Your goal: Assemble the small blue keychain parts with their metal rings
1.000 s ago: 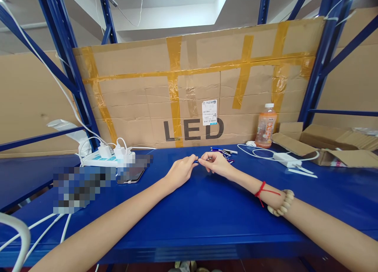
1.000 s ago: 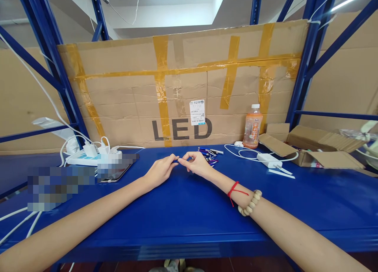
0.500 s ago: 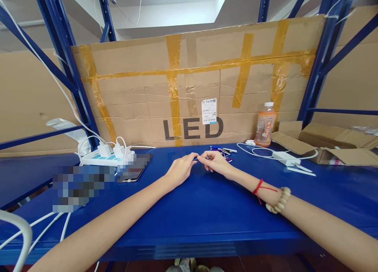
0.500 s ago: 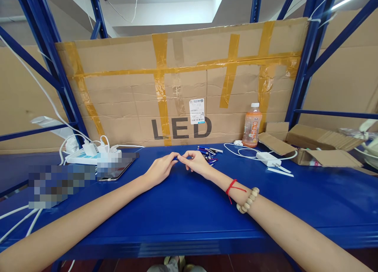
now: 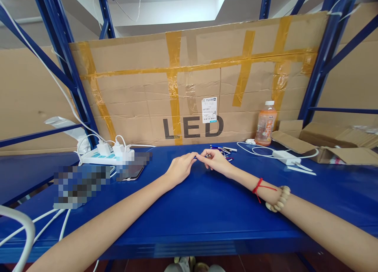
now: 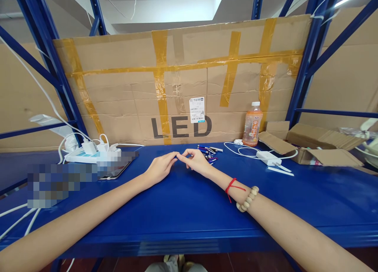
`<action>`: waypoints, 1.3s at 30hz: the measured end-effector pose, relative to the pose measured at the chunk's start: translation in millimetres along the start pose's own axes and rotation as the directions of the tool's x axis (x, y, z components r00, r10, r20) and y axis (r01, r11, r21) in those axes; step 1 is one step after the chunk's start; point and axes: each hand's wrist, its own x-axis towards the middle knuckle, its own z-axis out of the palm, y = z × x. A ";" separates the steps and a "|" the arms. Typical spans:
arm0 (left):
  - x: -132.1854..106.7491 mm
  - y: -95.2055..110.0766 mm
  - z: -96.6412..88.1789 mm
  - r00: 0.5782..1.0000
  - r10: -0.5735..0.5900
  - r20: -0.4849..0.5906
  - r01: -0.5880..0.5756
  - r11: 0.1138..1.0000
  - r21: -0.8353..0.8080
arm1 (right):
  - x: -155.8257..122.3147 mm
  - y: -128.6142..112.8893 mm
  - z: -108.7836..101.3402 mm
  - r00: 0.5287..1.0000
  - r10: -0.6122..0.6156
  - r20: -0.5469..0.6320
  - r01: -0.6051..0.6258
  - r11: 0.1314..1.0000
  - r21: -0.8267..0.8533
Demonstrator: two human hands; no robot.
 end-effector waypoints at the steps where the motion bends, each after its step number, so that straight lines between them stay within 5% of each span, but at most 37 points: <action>1: 0.0 0.5 -0.7 1.000 -0.006 0.003 0.006 1.000 0.005 | -0.2 -0.7 0.0 1.000 -0.006 -0.010 0.005 1.000 -0.013; 13: 0.1 2.7 -4.8 0.996 -0.068 0.054 0.074 0.992 -0.107 | 4.5 3.8 -4.4 0.973 -0.200 -0.116 0.198 0.980 -0.032; 23: 0.1 3.2 -9.9 0.978 -0.073 0.198 0.117 0.968 -0.223 | 5.6 0.9 -11.6 0.980 -0.198 -0.028 0.198 0.980 -0.015; 39: -0.3 0.8 -7.5 0.982 -0.014 0.188 0.074 0.946 -0.314 | 7.1 4.8 -17.9 0.963 -0.271 0.007 0.266 0.941 -0.209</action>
